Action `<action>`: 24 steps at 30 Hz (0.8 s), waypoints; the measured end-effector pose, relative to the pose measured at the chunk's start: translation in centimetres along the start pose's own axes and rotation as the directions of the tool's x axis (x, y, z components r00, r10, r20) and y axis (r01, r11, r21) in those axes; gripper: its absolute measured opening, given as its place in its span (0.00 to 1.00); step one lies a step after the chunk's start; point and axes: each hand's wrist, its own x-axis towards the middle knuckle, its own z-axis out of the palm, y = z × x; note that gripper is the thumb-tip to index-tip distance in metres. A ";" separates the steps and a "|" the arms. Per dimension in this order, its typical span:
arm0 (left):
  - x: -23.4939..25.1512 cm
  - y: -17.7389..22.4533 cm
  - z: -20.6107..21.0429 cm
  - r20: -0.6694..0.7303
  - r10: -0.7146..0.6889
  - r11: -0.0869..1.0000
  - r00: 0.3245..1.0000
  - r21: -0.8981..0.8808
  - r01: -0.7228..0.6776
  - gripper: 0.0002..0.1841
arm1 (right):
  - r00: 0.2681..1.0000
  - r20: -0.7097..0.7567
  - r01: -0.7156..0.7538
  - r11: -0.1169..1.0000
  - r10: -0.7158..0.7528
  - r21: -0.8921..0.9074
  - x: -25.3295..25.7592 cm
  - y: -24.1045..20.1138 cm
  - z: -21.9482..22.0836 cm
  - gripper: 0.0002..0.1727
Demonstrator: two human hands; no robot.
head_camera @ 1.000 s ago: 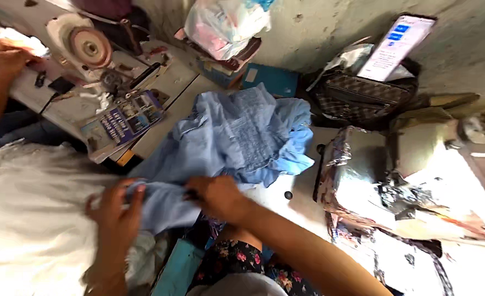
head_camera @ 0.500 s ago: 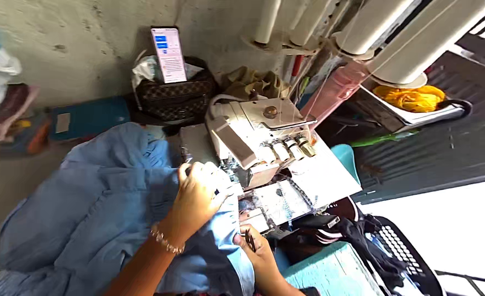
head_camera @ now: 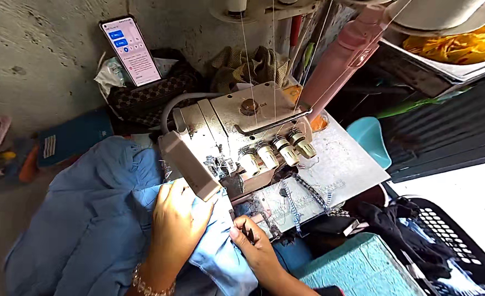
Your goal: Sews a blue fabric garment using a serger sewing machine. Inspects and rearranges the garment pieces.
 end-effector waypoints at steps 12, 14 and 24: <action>-2.0 2.9 -1.3 0.067 0.106 0.993 0.992 0.044 -0.109 0.22 | 0.999 -0.047 0.009 0.998 -0.012 -0.064 0.5 -0.6 0.1 0.06; -2.4 2.9 -1.4 0.097 0.123 0.990 0.988 0.054 -0.129 0.22 | 0.998 -0.049 0.020 0.997 -0.024 -0.081 0.4 -0.5 0.2 0.07; -1.1 1.2 -1.1 0.042 0.086 0.996 0.995 -0.037 -0.084 0.15 | 0.991 -0.106 0.081 0.995 -0.087 -0.060 0.8 0.3 1.3 0.06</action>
